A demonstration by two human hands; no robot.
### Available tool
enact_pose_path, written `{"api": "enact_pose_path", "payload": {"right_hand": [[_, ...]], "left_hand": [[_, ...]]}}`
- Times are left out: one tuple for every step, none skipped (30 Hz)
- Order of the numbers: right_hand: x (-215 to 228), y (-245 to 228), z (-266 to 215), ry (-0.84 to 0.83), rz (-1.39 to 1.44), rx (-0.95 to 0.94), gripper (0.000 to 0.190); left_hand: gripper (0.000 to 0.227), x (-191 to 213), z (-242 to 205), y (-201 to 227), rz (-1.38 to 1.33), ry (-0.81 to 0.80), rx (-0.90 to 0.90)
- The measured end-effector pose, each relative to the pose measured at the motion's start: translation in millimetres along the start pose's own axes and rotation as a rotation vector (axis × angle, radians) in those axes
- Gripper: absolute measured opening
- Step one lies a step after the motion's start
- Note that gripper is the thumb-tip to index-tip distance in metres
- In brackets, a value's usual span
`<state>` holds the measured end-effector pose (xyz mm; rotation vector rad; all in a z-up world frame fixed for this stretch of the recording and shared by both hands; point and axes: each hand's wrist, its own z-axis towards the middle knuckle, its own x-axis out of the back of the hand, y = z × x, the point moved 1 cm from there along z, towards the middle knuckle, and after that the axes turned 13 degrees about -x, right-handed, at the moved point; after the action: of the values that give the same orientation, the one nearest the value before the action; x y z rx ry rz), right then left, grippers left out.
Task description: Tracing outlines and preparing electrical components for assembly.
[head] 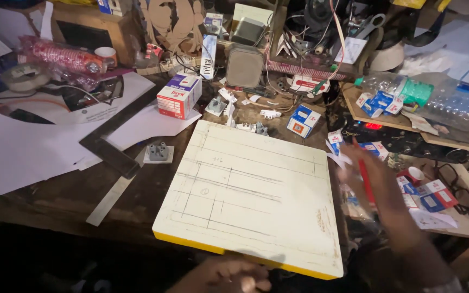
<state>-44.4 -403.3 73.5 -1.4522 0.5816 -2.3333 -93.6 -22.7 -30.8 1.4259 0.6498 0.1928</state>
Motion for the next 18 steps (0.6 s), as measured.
{"api": "enact_pose_path", "payload": {"right_hand": [[-5.5,-3.0,27.2,0.037,0.007,-0.097,0.057],[-13.7,-3.5,50.6,0.036,0.008,-0.092,0.057],[-21.7,-4.2,73.9,0.066,0.031,-0.090,0.056],[-31.6,-5.8,97.3,0.094,0.057,-0.087,0.056],[-38.2,-7.2,110.5,0.089,0.061,-0.080,0.056],[-46.2,-8.7,124.6,0.063,0.002,-0.138,0.060],[-54.3,-10.4,139.1,0.038,-0.058,-0.195,0.065],[-59.1,-11.8,143.4,0.034,-0.054,-0.188,0.065],[-64.6,-12.1,148.0,-0.051,-0.037,-0.263,0.065],[-70.3,-11.9,151.7,-0.135,-0.021,-0.340,0.065],[-73.9,-4.7,154.0,-0.138,-0.017,-0.335,0.065],[-76.9,2.6,155.8,-0.098,-0.146,-0.268,0.064],[-80.0,10.2,157.9,-0.059,-0.274,-0.200,0.063],[-76.1,7.9,150.2,-0.060,-0.273,-0.202,0.063],[-71.6,5.8,142.8,0.004,-0.215,-0.197,0.064],[-65.2,4.8,135.0,0.071,-0.160,-0.194,0.065],[-59.8,-3.0,122.1,0.072,-0.162,-0.197,0.065],[-52.7,-8.9,109.2,0.033,0.210,-0.308,0.053]], "left_hand": [[0.077,4.1,1.2,17.4,0.050,-0.016,-0.002],[0.077,3.8,-3.1,21.9,0.051,-0.013,-0.005],[0.074,3.8,-7.5,26.3,0.019,0.030,0.005],[0.071,3.8,-13.1,30.4,-0.014,0.077,0.016],[0.071,4.5,-17.8,30.6,-0.013,0.085,0.014],[0.070,6.2,-22.6,30.8,-0.002,0.108,0.001],[0.069,8.1,-27.1,31.2,0.009,0.131,-0.012],[0.069,10.5,-32.0,31.2,0.011,0.139,-0.014],[0.068,13.0,-36.5,31.3,0.021,0.154,-0.018],[0.066,15.7,-40.9,31.1,0.031,0.167,-0.020],[0.066,18.3,-45.5,33.1,0.033,0.173,-0.021],[0.066,21.2,-49.7,35.4,0.026,0.182,-0.038],[0.065,24.2,-53.4,37.7,0.019,0.191,-0.056],[0.065,25.1,-56.2,42.6,0.019,0.192,-0.054],[0.063,26.0,-58.5,47.9,0.018,0.192,-0.103],[0.061,26.9,-59.5,53.2,0.016,0.189,-0.153],[0.061,27.5,-58.0,60.7,0.015,0.185,-0.152],[0.059,27.5,-55.4,68.1,0.057,0.187,-0.179]]}}
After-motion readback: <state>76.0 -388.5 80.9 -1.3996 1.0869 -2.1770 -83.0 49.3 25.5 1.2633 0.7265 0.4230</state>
